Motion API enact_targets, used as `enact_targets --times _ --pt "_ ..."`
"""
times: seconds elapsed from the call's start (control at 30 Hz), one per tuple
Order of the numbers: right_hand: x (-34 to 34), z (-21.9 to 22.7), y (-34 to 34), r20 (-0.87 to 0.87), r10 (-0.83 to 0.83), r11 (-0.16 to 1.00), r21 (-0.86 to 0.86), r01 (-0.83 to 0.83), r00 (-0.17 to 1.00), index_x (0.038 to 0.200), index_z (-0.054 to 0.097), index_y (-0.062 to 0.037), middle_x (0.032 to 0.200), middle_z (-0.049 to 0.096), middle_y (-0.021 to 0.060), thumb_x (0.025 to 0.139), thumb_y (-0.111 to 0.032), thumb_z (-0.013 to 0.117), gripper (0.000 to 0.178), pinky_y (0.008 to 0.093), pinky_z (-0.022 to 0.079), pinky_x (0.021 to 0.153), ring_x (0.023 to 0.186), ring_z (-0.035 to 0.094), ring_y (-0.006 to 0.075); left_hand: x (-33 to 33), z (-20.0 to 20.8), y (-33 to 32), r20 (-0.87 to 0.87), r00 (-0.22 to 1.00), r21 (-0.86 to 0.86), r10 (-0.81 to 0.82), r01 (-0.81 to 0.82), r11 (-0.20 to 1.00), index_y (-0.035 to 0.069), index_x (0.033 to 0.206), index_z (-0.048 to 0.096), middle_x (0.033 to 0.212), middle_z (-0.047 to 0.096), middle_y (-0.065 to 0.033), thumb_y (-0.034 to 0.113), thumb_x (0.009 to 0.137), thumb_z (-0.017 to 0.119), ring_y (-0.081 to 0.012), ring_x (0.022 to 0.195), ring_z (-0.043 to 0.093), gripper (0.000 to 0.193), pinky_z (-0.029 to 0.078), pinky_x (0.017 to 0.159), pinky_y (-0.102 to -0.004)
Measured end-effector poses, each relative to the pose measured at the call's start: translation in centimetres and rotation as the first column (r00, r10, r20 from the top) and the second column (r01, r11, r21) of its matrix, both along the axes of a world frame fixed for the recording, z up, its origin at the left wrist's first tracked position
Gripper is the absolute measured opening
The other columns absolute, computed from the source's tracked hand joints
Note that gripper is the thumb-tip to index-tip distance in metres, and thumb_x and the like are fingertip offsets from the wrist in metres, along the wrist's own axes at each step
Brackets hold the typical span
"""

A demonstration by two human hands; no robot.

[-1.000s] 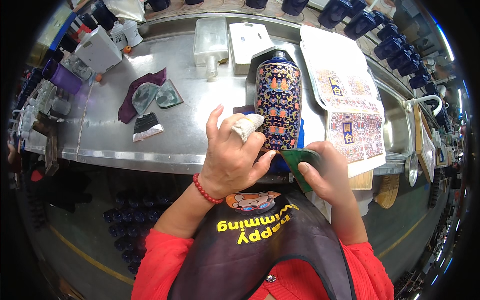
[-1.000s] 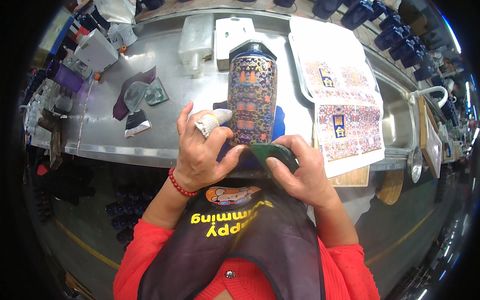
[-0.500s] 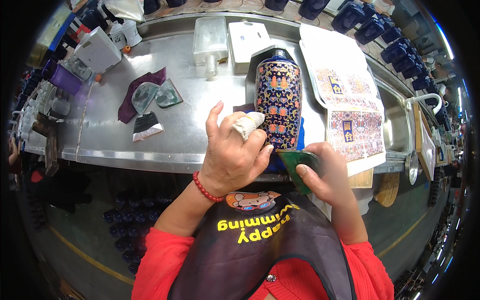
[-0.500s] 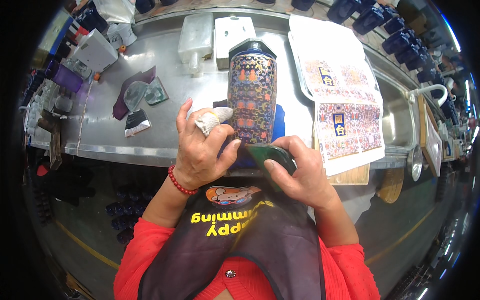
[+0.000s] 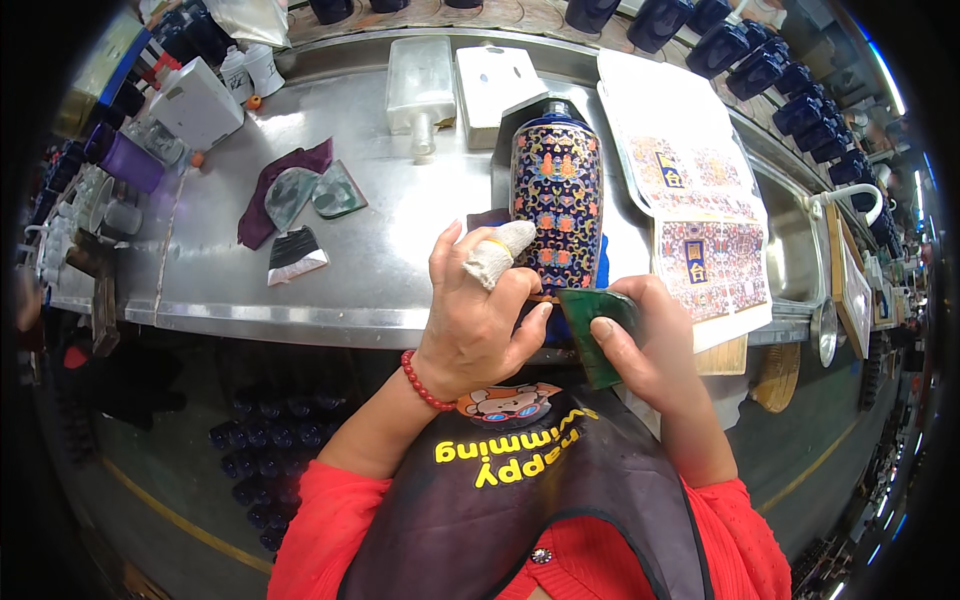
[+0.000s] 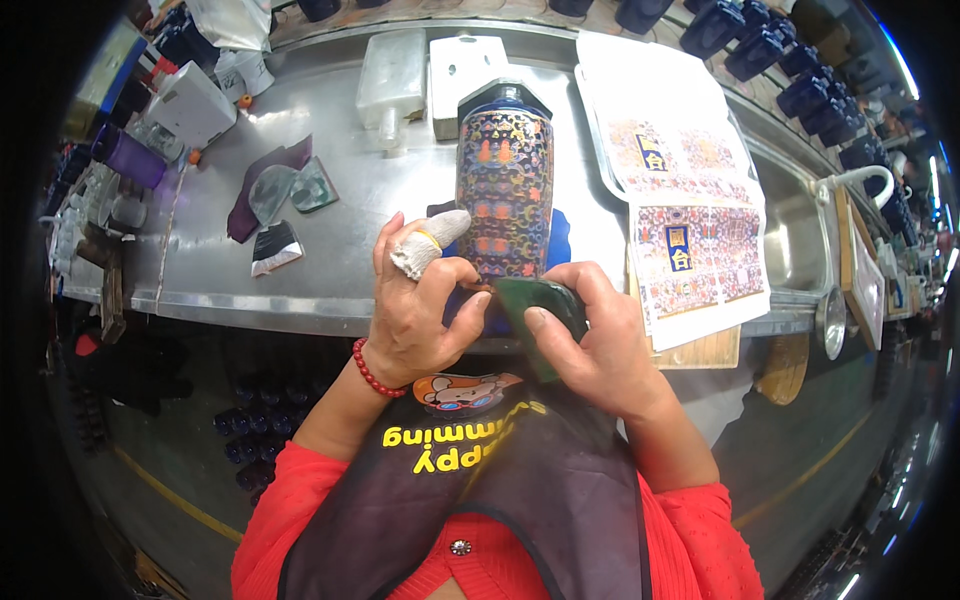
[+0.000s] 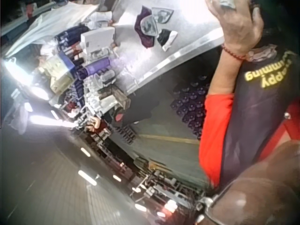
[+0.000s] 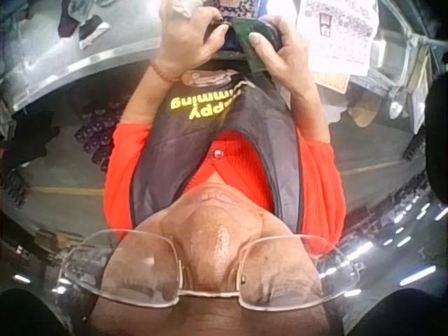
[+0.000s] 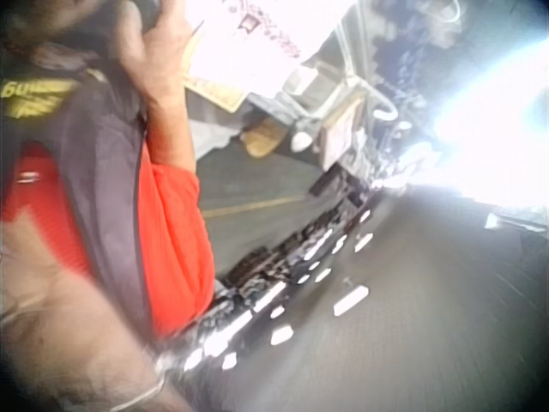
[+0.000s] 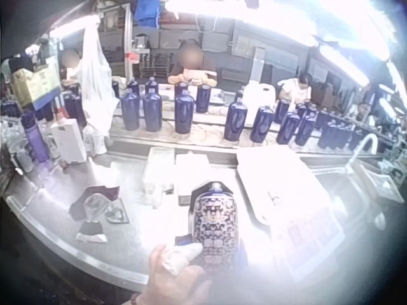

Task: The person applies decorative stickers to a dark blue cylindrical container. They peel stickers from a sheet, position them on the container, and smooth them with a green tool. The container is rotated to apply stickers around its surface.

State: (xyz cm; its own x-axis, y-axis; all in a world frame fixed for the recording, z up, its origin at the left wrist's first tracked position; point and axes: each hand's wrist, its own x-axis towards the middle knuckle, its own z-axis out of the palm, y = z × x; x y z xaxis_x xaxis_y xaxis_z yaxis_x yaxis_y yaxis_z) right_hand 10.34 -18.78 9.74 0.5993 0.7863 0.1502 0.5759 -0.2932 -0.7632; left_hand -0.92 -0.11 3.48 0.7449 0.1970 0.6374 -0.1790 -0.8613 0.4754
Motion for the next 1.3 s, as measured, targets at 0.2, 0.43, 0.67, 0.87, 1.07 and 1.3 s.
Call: enact_targets --times 0.2,0.43,0.67,0.87,1.07,1.3 --pt "0.2 0.0 -0.2 -0.016 0.0 1.0 -0.004 0.0 1.0 0.111 0.061 0.0026 0.089 0.07 0.0164 0.09 -0.012 0.072 0.028 0.0353 0.054 0.072 0.079 0.071 0.0271 0.4 -0.7 0.1 0.04 0.999 -0.045 0.003 -0.001 0.999 0.007 0.095 0.062 0.119 0.062 -0.0208 0.012 0.082 0.071 -0.0411 0.119 0.051 0.017 0.029 0.113 -0.0624" --pt "0.2 0.2 0.0 -0.012 0.005 0.999 -0.043 -0.005 1.0 0.109 0.062 0.0022 0.087 0.069 0.0167 0.089 -0.012 0.071 0.027 0.0364 0.054 0.071 0.078 0.071 0.028 0.0 -0.9 0.5 0.018 0.998 -0.164 -0.066 0.068 0.984 0.006 0.097 0.061 0.123 0.059 -0.0226 0.014 0.082 0.072 -0.0427 0.12 0.05 0.02 0.028 0.113 -0.0632" --pt "0.3 0.1 0.3 -0.046 -0.001 1.0 -0.022 0.0 0.999 0.108 0.062 0.0023 0.089 0.068 0.0168 0.089 -0.012 0.071 0.026 0.0358 0.054 0.071 0.079 0.07 0.0274 0.3 -1.1 0.1 0.012 1.0 -0.151 -0.016 0.017 0.988 0.005 0.101 0.06 0.126 0.056 -0.024 0.019 0.082 0.074 -0.0437 0.123 0.047 0.027 0.027 0.113 -0.0626" --pt "0.3 0.3 0.3 -0.042 0.001 1.0 -0.019 -0.002 0.999 0.109 0.062 0.0024 0.09 0.069 0.017 0.089 -0.012 0.071 0.026 0.0355 0.054 0.072 0.08 0.071 0.0274 0.3 -1.7 0.6 -0.003 1.0 -0.112 -0.024 0.023 0.993 0.006 0.1 0.061 0.126 0.058 -0.0248 0.018 0.083 0.073 -0.044 0.122 0.047 0.024 0.028 0.113 -0.0617" --pt "0.2 0.4 0.5 -0.076 0.017 0.998 -0.066 -0.022 0.997 0.11 0.062 0.0027 0.092 0.07 0.0181 0.09 -0.011 0.07 0.026 0.0354 0.054 0.073 0.081 0.071 0.0282 0.1 -1.4 0.2 0.028 0.999 -0.147 -0.037 0.041 0.988 0.006 0.099 0.061 0.129 0.058 -0.0258 0.017 0.082 0.074 -0.0443 0.123 0.047 0.025 0.028 0.113 -0.0616" --pt "0.3 0.2 0.5 -0.032 -0.006 1.0 -0.012 0.006 0.999 0.111 0.062 0.0025 0.093 0.07 0.0164 0.09 -0.011 0.07 0.026 0.0347 0.054 0.074 0.081 0.071 0.0259 0.5 -1.4 0.1 0.056 0.998 -0.137 -0.033 0.041 0.99 0.005 0.096 0.062 0.13 0.058 -0.0265 0.012 0.08 0.072 -0.0442 0.124 0.047 0.02 0.028 0.113 -0.0611"
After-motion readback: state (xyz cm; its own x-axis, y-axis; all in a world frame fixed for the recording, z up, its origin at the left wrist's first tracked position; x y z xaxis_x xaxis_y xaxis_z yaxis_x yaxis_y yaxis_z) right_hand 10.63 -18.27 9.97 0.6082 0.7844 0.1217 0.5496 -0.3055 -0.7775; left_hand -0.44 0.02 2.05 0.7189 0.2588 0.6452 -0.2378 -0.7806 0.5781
